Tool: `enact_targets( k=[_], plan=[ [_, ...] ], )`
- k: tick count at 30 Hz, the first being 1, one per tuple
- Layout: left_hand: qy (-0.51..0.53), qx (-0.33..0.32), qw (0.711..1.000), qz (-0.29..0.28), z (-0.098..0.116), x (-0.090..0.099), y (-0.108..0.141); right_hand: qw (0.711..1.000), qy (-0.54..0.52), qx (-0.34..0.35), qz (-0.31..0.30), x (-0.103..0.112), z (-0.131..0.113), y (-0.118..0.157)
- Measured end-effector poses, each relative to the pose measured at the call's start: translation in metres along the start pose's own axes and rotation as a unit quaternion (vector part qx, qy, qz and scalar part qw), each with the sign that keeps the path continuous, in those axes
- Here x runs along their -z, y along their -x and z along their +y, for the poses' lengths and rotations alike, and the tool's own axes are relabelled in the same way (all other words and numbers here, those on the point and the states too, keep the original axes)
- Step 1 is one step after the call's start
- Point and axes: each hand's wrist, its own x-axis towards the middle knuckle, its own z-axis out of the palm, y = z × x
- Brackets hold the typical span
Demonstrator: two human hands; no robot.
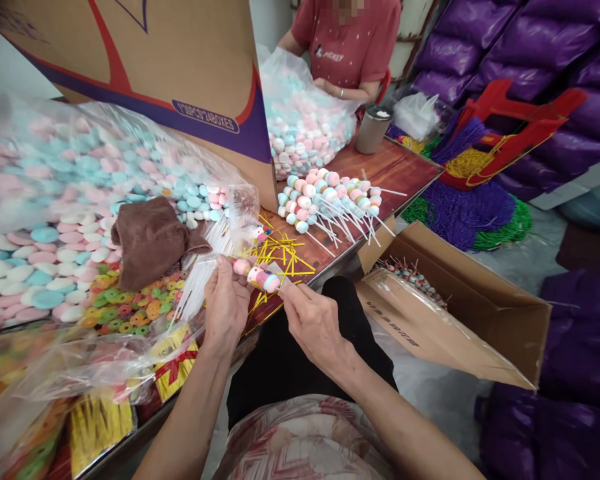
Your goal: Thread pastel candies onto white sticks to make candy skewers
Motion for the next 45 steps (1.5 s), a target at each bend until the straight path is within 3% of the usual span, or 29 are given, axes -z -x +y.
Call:
enact_targets(
  k=[4,9,11,14,16,18,22,25,27,32,45],
  plan=[
    [0.009,0.025,0.999,-0.029,-0.002,-0.002,0.002,0.999,-0.026,-0.024,-0.026,-0.007,-0.006,0.002],
    [0.041,-0.002,0.999,-0.001,-0.011,-0.007,0.006,0.979,-0.157,-0.124,-0.044,-0.012,-0.016,0.006],
    [0.043,-0.008,0.999,0.007,-0.012,-0.007,0.005,0.947,-0.248,-0.196,-0.065,-0.011,-0.017,0.007],
    [0.045,0.009,0.999,-0.022,-0.011,-0.006,0.006,0.875,-0.375,-0.292,-0.092,-0.012,-0.017,0.003],
    [0.046,0.029,0.997,-0.054,-0.011,-0.006,0.007,0.839,-0.425,-0.330,-0.088,-0.017,-0.018,-0.002],
    [0.033,0.046,0.995,-0.078,-0.012,-0.006,0.009,0.820,-0.452,-0.342,-0.073,-0.022,-0.020,-0.009],
    [0.004,0.089,0.989,-0.114,-0.010,-0.002,0.011,0.833,-0.451,-0.317,-0.051,-0.025,-0.021,-0.016],
    [0.028,0.091,0.990,-0.105,-0.004,0.002,0.007,0.874,-0.378,-0.285,-0.104,-0.015,-0.020,-0.009],
    [0.037,0.074,0.993,-0.087,0.000,0.004,0.005,0.886,-0.349,-0.269,-0.147,-0.006,-0.018,0.000],
    [0.041,0.086,0.991,-0.094,0.003,0.003,0.010,0.852,-0.406,-0.297,-0.146,-0.005,-0.017,0.013],
    [-0.096,0.066,0.987,-0.112,-0.001,0.016,0.029,0.816,-0.481,-0.306,-0.099,-0.029,-0.029,0.002]
  ],
)
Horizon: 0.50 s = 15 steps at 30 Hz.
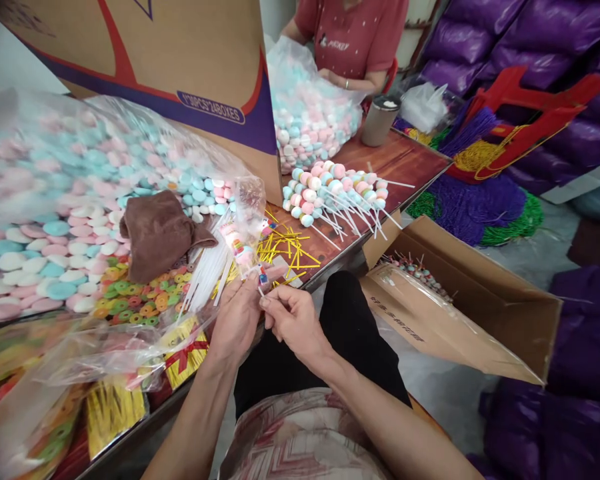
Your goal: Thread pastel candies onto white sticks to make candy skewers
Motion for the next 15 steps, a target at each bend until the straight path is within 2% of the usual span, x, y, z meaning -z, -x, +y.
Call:
enact_targets(
  k=[3,6,9,11,13,15],
  plan=[
    [-0.037,0.004,0.999,0.025,0.001,0.007,0.010,1.000,-0.012,0.008,-0.019,-0.011,-0.005,0.000],
    [-0.060,0.002,0.998,0.035,0.007,0.016,0.023,0.992,-0.120,-0.026,-0.034,-0.025,-0.010,0.001],
    [-0.018,0.003,1.000,0.021,0.020,0.027,0.034,0.953,-0.277,-0.104,-0.064,-0.040,-0.011,0.005],
    [0.020,0.018,0.999,0.023,0.028,0.034,0.039,0.925,-0.334,-0.149,-0.100,-0.047,-0.008,0.009],
    [0.057,0.028,0.997,0.038,0.033,0.039,0.041,0.923,-0.322,-0.171,-0.123,-0.049,-0.003,0.012],
    [0.095,0.035,0.994,0.045,0.034,0.041,0.041,0.948,-0.230,-0.166,-0.143,-0.045,-0.001,0.013]
  ],
)
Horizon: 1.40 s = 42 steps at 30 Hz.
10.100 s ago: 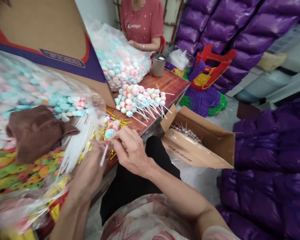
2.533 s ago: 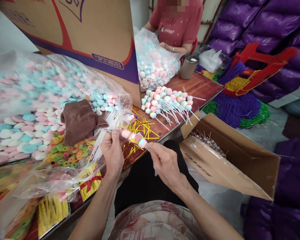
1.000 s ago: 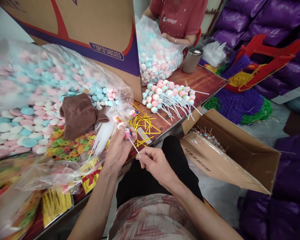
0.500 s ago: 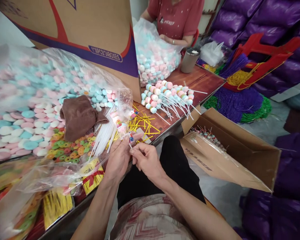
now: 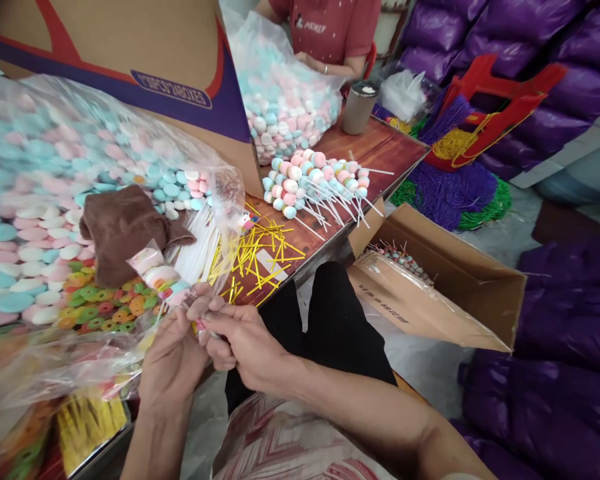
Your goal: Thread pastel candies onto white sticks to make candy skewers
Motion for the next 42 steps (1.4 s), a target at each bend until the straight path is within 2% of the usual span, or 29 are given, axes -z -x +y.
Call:
enact_targets(
  k=[2,3,4,6,8,9,10,11,13,17,20,22,27,29,30,34,36,39,42],
  plan=[
    [0.022,-0.002,1.000,-0.005,-0.001,-0.001,-0.002,0.983,0.183,0.017,-0.009,0.009,-0.007,0.003],
    [0.022,-0.014,1.000,-0.004,-0.001,-0.003,-0.004,0.955,0.294,0.036,-0.012,0.014,-0.013,0.005],
    [0.015,-0.031,0.999,0.000,-0.002,-0.004,-0.006,0.906,0.417,0.075,0.005,0.020,-0.020,0.006],
    [-0.012,-0.063,0.998,0.007,-0.003,-0.006,-0.011,0.761,0.618,0.163,0.109,0.029,-0.035,0.006],
    [-0.044,-0.073,0.996,0.010,-0.005,-0.008,-0.016,0.610,0.741,0.191,0.206,0.037,-0.045,0.001],
    [-0.056,-0.072,0.996,0.009,-0.006,-0.008,-0.018,0.550,0.778,0.188,0.236,0.039,-0.048,-0.002],
    [-0.062,-0.072,0.995,0.010,-0.008,-0.009,-0.020,0.503,0.807,0.177,0.253,0.040,-0.049,-0.007],
    [-0.063,-0.074,0.995,0.010,-0.010,-0.009,-0.022,0.469,0.827,0.166,0.261,0.040,-0.048,-0.012],
    [-0.053,-0.082,0.995,0.009,-0.013,-0.009,-0.024,0.432,0.851,0.149,0.260,0.040,-0.044,-0.021],
    [-0.043,-0.071,0.996,0.009,-0.015,-0.006,-0.029,0.406,0.863,0.145,0.264,0.039,-0.035,-0.035],
    [-0.036,-0.061,0.997,0.020,-0.014,-0.006,-0.035,0.407,0.861,0.149,0.268,0.044,-0.035,-0.044],
    [-0.028,-0.068,0.997,0.029,-0.014,-0.008,-0.041,0.426,0.849,0.146,0.276,0.048,-0.038,-0.048],
    [-0.017,-0.096,0.994,0.047,-0.018,-0.021,-0.057,0.519,0.783,0.175,0.295,0.053,-0.057,-0.046],
    [-0.005,-0.108,0.993,0.050,-0.016,-0.024,-0.061,0.539,0.772,0.213,0.261,0.052,-0.062,-0.040],
    [0.004,-0.114,0.992,0.048,-0.014,-0.024,-0.063,0.540,0.776,0.237,0.224,0.052,-0.062,-0.037],
    [0.041,-0.146,0.987,0.061,0.003,-0.016,-0.065,0.501,0.803,0.323,-0.014,0.051,-0.045,-0.024],
    [0.035,-0.150,0.985,0.083,0.010,-0.009,-0.065,0.485,0.804,0.330,-0.095,0.054,-0.035,-0.022],
    [0.015,-0.140,0.985,0.097,0.015,-0.002,-0.064,0.498,0.794,0.332,-0.111,0.063,-0.032,-0.032],
    [0.015,-0.131,0.987,0.097,0.012,-0.001,-0.064,0.521,0.780,0.344,-0.042,0.074,-0.049,-0.052]
  ],
)
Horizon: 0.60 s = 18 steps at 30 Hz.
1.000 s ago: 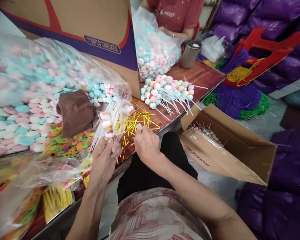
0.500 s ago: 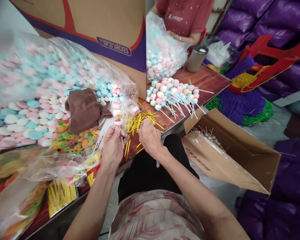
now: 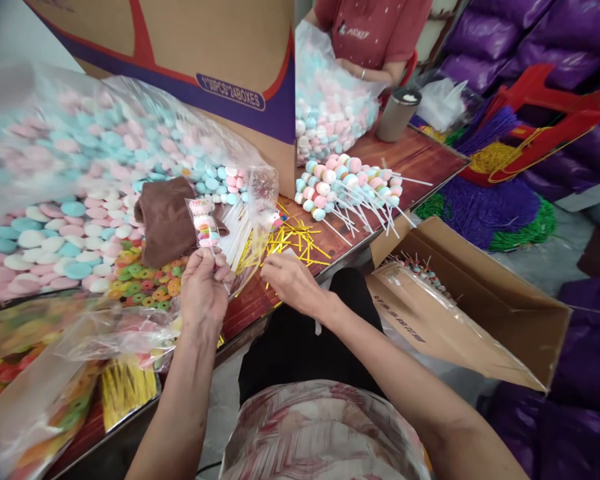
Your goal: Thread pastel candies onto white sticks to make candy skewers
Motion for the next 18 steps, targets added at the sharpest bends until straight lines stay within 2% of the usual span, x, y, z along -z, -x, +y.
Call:
enact_targets(
  k=[4,8,10,12,15,18],
  plan=[
    [0.004,0.011,1.000,-0.016,-0.003,-0.002,0.002,0.992,0.022,-0.095,0.079,0.014,0.028,-0.016],
    [-0.003,0.023,0.999,-0.035,-0.004,-0.001,0.003,0.971,0.040,-0.181,0.151,0.026,0.036,-0.017],
    [-0.007,0.036,0.998,-0.042,-0.004,-0.002,0.004,0.964,0.082,-0.213,0.136,0.031,0.038,-0.018],
    [-0.011,0.046,0.998,-0.043,-0.005,-0.003,0.005,0.963,0.126,-0.220,0.091,0.034,0.039,-0.023],
    [-0.019,0.052,0.998,-0.030,-0.005,-0.005,0.006,0.962,0.179,-0.202,0.033,0.034,0.042,-0.033],
    [-0.035,0.057,0.997,-0.028,-0.005,-0.006,0.007,0.961,0.214,-0.177,0.011,0.027,0.048,-0.039]
  ],
)
